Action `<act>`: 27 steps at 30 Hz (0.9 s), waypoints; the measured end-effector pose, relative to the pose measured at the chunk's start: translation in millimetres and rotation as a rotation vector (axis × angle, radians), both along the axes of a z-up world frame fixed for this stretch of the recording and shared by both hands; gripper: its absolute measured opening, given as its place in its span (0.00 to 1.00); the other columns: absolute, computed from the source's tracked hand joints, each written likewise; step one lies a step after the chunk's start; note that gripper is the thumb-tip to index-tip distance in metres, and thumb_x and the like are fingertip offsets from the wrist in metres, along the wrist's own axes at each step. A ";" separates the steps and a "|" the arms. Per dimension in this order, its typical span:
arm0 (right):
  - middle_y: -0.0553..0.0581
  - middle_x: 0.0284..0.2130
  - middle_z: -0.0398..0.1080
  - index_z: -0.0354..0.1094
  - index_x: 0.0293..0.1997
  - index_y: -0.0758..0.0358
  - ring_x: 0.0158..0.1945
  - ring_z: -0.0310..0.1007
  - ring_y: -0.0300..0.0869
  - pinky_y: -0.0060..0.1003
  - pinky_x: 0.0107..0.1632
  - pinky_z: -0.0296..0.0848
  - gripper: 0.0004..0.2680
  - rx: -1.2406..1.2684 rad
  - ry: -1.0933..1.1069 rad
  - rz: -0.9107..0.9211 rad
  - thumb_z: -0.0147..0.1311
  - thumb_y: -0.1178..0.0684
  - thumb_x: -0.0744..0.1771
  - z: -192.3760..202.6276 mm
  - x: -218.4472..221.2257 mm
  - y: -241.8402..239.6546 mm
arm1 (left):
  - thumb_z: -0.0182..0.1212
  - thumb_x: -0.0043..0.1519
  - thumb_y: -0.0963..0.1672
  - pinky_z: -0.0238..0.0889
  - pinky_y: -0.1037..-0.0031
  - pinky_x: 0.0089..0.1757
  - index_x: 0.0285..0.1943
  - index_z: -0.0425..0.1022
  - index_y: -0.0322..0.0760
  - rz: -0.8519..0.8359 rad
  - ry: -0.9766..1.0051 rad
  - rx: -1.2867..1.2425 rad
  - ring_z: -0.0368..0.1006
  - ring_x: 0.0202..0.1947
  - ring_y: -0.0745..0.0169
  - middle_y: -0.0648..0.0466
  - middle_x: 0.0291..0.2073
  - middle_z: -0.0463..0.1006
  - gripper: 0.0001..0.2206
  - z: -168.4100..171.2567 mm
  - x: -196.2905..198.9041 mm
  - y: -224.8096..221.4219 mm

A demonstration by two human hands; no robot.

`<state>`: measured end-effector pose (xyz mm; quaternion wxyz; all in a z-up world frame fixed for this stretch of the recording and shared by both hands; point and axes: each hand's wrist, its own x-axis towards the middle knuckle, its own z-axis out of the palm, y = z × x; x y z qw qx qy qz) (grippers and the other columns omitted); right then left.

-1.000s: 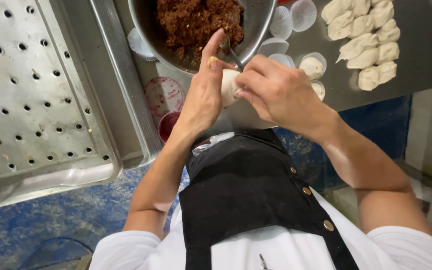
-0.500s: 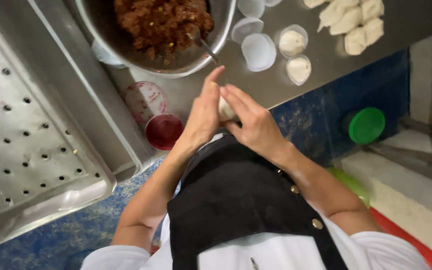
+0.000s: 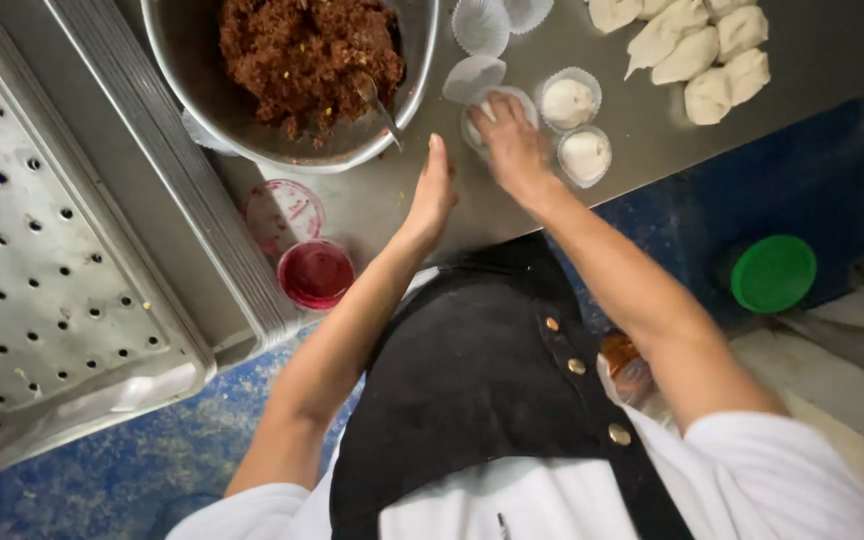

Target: Filling dough with meat and egg and shaping it into buns on a bakery prep table.

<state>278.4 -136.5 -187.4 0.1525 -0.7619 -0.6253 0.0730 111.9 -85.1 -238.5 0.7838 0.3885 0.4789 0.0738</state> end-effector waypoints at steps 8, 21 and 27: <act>0.61 0.51 0.76 0.67 0.64 0.65 0.51 0.76 0.42 0.36 0.55 0.75 0.19 -0.181 1.112 -0.030 0.61 0.62 0.65 32.4 31.0 -6.9 | 0.32 0.68 0.60 0.50 0.48 0.65 0.77 0.55 0.28 0.444 -0.266 -0.239 0.54 0.71 0.33 0.34 0.71 0.59 0.38 12.7 51.1 18.7; 0.61 0.43 0.77 0.71 0.51 0.65 0.46 0.80 0.46 0.42 0.48 0.81 0.15 0.139 1.834 -0.440 0.46 0.41 0.76 -9.6 201.4 -190.8 | 0.43 0.73 0.53 0.52 0.61 0.69 0.69 0.65 0.35 -0.197 -0.124 0.430 0.63 0.72 0.50 0.41 0.70 0.70 0.23 104.7 110.3 -43.3; 0.71 0.42 0.76 0.55 0.70 0.56 0.47 0.77 0.63 0.55 0.48 0.74 0.29 -0.545 0.525 -0.428 0.65 0.40 0.64 80.7 123.4 -131.8 | 0.57 0.64 0.54 0.48 0.44 0.62 0.48 0.86 0.42 -0.851 0.271 1.049 0.43 0.72 0.25 0.34 0.72 0.52 0.18 110.9 204.3 -27.9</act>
